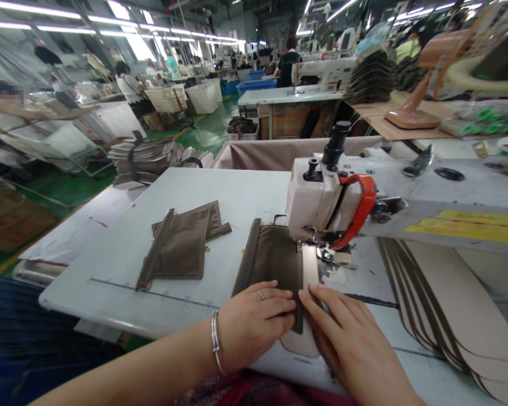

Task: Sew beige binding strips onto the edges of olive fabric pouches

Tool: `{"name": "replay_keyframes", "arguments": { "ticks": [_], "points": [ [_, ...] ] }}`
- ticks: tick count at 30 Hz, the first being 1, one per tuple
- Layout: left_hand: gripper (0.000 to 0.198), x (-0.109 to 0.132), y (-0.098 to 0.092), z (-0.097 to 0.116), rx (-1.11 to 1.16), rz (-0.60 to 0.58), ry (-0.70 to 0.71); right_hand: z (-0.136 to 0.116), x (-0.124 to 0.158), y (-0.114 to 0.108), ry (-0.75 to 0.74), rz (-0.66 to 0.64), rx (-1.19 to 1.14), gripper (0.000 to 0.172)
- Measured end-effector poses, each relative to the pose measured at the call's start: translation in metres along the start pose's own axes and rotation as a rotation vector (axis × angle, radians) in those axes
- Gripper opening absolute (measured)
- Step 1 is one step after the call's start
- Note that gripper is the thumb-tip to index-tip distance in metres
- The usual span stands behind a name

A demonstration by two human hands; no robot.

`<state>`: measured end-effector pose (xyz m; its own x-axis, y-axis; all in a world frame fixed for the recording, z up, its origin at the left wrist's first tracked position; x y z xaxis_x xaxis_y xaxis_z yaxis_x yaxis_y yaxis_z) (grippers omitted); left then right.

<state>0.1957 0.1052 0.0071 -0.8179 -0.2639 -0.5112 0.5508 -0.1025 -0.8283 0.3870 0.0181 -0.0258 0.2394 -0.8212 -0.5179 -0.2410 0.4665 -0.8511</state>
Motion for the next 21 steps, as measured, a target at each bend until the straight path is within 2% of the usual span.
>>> {"name": "replay_keyframes", "arguments": {
  "ticks": [17, 21],
  "points": [
    [0.024, -0.023, 0.01, -0.028, -0.073, 0.026, 0.11, 0.0, -0.003, 0.003, 0.052, 0.015, -0.039, 0.051],
    [0.023, -0.026, 0.015, -0.039, -0.09, 0.008, 0.11, -0.001, -0.005, 0.001, 0.063, 0.057, -0.06, 0.044]
  ]
}}
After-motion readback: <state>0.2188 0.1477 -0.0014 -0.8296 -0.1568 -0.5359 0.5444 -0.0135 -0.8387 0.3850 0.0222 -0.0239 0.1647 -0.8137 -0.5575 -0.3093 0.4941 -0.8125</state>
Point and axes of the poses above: each hand's wrist, its own x-axis away from the middle knuckle, its own y-axis out of the palm, z = x × y, the point moved 2 cm from there along -x, towards the middle knuckle, and after that the axes turned 14 degrees about z, right-handed, at the moved point
